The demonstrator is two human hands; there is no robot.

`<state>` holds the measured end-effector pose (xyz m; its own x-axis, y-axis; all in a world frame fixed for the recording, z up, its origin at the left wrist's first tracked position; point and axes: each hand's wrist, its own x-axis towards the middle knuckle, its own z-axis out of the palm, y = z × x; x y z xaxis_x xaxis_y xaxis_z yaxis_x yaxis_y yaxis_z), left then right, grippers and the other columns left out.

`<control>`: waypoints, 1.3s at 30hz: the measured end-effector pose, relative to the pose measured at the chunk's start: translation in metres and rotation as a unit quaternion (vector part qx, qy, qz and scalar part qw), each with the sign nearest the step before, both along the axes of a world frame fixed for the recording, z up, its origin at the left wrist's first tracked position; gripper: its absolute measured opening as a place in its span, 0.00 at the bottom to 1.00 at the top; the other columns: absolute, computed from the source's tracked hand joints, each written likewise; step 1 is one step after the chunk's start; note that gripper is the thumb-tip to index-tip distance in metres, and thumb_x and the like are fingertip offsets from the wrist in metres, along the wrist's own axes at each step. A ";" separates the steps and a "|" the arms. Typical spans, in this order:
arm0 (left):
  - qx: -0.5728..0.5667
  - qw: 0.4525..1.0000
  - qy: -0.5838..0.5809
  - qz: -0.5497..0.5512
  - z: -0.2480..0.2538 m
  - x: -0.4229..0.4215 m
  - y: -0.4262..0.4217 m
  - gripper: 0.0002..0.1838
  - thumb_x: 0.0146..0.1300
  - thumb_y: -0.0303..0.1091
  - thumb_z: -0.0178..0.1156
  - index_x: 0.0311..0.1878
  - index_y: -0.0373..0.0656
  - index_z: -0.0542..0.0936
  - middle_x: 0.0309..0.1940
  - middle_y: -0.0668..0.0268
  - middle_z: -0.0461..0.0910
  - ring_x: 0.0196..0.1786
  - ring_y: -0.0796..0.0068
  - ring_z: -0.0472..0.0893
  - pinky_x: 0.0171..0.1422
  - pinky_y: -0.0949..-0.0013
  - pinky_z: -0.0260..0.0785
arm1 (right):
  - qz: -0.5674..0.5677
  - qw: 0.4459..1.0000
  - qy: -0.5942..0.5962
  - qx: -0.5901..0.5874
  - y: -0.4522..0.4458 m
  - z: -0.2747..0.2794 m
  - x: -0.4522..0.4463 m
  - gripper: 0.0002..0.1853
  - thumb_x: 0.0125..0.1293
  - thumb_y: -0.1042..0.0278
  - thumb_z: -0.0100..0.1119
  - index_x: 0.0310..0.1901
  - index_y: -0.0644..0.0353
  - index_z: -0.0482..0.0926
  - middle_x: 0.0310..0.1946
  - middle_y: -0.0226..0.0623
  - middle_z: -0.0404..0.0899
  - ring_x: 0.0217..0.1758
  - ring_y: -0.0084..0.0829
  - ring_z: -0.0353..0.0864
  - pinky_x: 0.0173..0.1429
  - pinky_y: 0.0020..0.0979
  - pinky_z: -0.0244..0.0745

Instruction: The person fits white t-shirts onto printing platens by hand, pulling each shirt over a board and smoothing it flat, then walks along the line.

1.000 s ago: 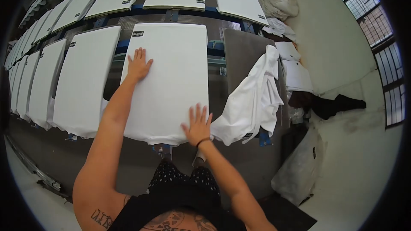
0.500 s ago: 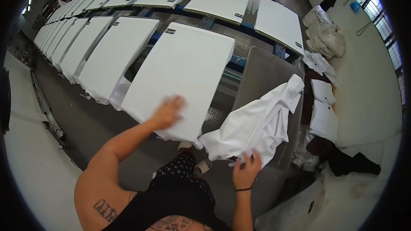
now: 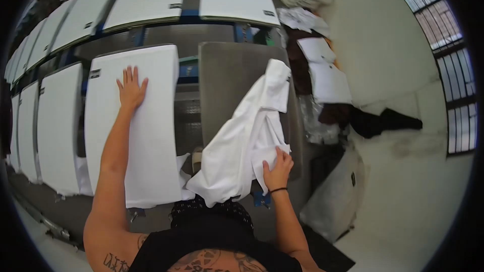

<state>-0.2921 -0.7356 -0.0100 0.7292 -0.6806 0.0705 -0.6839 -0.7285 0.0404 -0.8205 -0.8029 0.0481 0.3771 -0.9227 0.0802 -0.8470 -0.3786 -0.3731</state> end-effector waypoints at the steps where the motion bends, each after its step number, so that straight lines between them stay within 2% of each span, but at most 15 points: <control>1: 0.005 1.000 0.002 -0.019 -0.004 0.004 -0.031 0.37 0.67 0.59 0.38 0.72 0.47 0.51 0.73 0.58 0.46 0.76 0.59 0.42 0.74 0.44 0.30 | 0.002 0.999 0.023 -0.036 -0.005 0.007 0.001 0.33 0.50 0.68 0.64 0.61 0.58 0.66 0.54 0.51 0.63 0.57 0.53 0.60 0.64 0.45 0.57; 7: -0.049 0.979 -0.043 -0.195 -0.020 -0.052 -0.117 0.37 0.66 0.60 0.40 0.71 0.44 0.55 0.72 0.55 0.49 0.75 0.58 0.48 0.74 0.45 0.35 | -0.003 0.999 -0.042 0.033 -0.051 0.014 -0.005 0.24 0.51 0.71 0.63 0.53 0.58 0.73 0.50 0.47 0.68 0.52 0.49 0.70 0.57 0.41 0.66; 10: -0.340 0.866 0.238 -0.279 0.001 -0.163 -0.085 0.27 0.60 0.45 0.57 0.60 0.42 0.69 0.62 0.52 0.66 0.65 0.53 0.64 0.71 0.46 0.46 | 0.001 0.991 0.003 0.133 -0.069 0.006 -0.018 0.15 0.51 0.72 0.63 0.43 0.60 0.78 0.42 0.44 0.73 0.44 0.48 0.75 0.49 0.39 0.71; 14: -0.224 0.852 0.311 -0.356 0.063 -0.304 -0.003 0.23 0.47 0.41 0.68 0.46 0.44 0.76 0.41 0.59 0.73 0.44 0.57 0.71 0.50 0.59 0.62 | 0.004 0.968 -0.214 0.134 -0.078 -0.001 -0.052 0.09 0.65 0.64 0.56 0.37 0.61 0.78 0.40 0.30 0.76 0.42 0.26 0.75 0.46 0.30 0.71; 16: -0.209 0.803 0.432 -0.353 0.085 -0.346 0.027 0.23 0.47 0.40 0.68 0.48 0.45 0.75 0.40 0.58 0.71 0.44 0.58 0.72 0.45 0.61 0.67 | -0.202 0.771 -0.483 0.362 -0.076 0.003 -0.076 0.09 0.69 0.61 0.52 0.45 0.55 0.76 0.44 0.30 0.76 0.46 0.27 0.75 0.52 0.35 0.71; 18: -0.155 0.821 0.407 -0.369 0.076 -0.369 0.049 0.23 0.48 0.38 0.67 0.49 0.46 0.74 0.40 0.58 0.71 0.45 0.58 0.71 0.43 0.61 0.67 | -0.208 0.648 -0.622 0.388 -0.077 0.016 -0.089 0.18 0.72 0.52 0.43 0.56 0.52 0.69 0.55 0.34 0.72 0.58 0.34 0.70 0.60 0.49 0.66; 20: -0.102 0.841 0.357 -0.395 0.035 -0.382 0.065 0.22 0.49 0.30 0.63 0.50 0.47 0.74 0.37 0.58 0.71 0.41 0.59 0.73 0.40 0.60 0.70 | -0.220 0.567 -0.682 0.406 -0.086 0.017 -0.107 0.24 0.72 0.47 0.38 0.60 0.54 0.67 0.60 0.37 0.69 0.61 0.37 0.68 0.63 0.52 0.62; 23: -0.222 0.733 0.574 -0.291 0.037 -0.353 0.077 0.12 0.52 0.22 0.58 0.41 0.45 0.80 0.32 0.58 0.78 0.35 0.63 0.79 0.41 0.66 0.72 | -0.227 0.484 -0.675 0.509 -0.093 0.010 -0.133 0.31 0.68 0.39 0.39 0.61 0.56 0.66 0.59 0.40 0.69 0.60 0.40 0.69 0.65 0.51 0.60; 26: -0.271 0.729 0.622 -0.096 0.048 -0.298 0.095 0.06 0.53 0.19 0.56 0.32 0.38 0.79 0.29 0.70 0.78 0.36 0.80 0.77 0.43 0.74 0.71 | -0.184 0.758 -0.485 0.395 -0.099 -0.034 -0.159 0.11 0.65 0.61 0.57 0.44 0.55 0.70 0.41 0.31 0.76 0.43 0.27 0.76 0.42 0.34 0.76; 27: -0.351 0.644 0.680 -0.009 0.027 -0.269 0.113 0.05 0.56 0.22 0.56 0.36 0.39 0.77 0.32 0.71 0.78 0.38 0.78 0.78 0.46 0.71 0.71 | -0.156 0.810 -0.434 0.362 -0.102 -0.042 -0.159 0.11 0.64 0.68 0.58 0.45 0.55 0.70 0.39 0.29 0.76 0.41 0.25 0.76 0.39 0.31 0.76; 29: -0.531 0.550 0.641 0.072 0.052 -0.265 0.113 0.14 0.67 0.40 0.50 0.52 0.44 0.72 0.40 0.66 0.77 0.45 0.71 0.78 0.52 0.61 0.71 | -0.118 0.770 -0.513 0.360 -0.102 -0.041 -0.157 0.10 0.63 0.75 0.58 0.43 0.56 0.69 0.36 0.28 0.77 0.33 0.22 0.77 0.33 0.25 0.76; 32: -0.435 0.453 0.768 0.129 0.014 -0.272 0.135 0.33 0.69 0.54 0.44 0.70 0.45 0.54 0.46 0.64 0.77 0.49 0.70 0.77 0.51 0.62 0.72 | -0.073 0.776 -0.524 0.343 -0.115 -0.071 -0.172 0.12 0.63 0.75 0.57 0.47 0.59 0.68 0.39 0.34 0.76 0.34 0.24 0.77 0.34 0.26 0.78; 35: -0.380 0.807 0.451 -0.032 0.011 -0.328 0.137 0.41 0.48 0.21 0.66 0.65 0.37 0.57 0.48 0.60 0.77 0.45 0.70 0.79 0.50 0.67 0.73 | -0.043 0.881 -0.424 0.208 -0.096 -0.064 -0.174 0.18 0.60 0.75 0.58 0.52 0.62 0.69 0.45 0.39 0.73 0.40 0.28 0.76 0.42 0.29 0.77; 36: -0.406 0.812 0.419 -0.019 -0.004 -0.329 0.141 0.26 0.51 0.26 0.64 0.55 0.36 0.72 0.39 0.60 0.80 0.38 0.68 0.81 0.45 0.65 0.73 | 0.023 0.926 -0.365 0.098 -0.092 -0.068 -0.180 0.19 0.58 0.75 0.59 0.52 0.62 0.70 0.46 0.40 0.73 0.42 0.29 0.76 0.45 0.30 0.76; 39: -0.381 0.903 0.187 0.069 0.049 -0.357 0.146 0.09 0.55 0.33 0.62 0.36 0.37 0.81 0.24 0.57 0.79 0.30 0.67 0.80 0.37 0.64 0.70 | 0.110 0.962 -0.239 -0.073 -0.034 -0.025 -0.171 0.20 0.52 0.72 0.63 0.49 0.59 0.74 0.49 0.43 0.70 0.53 0.40 0.69 0.60 0.40 0.63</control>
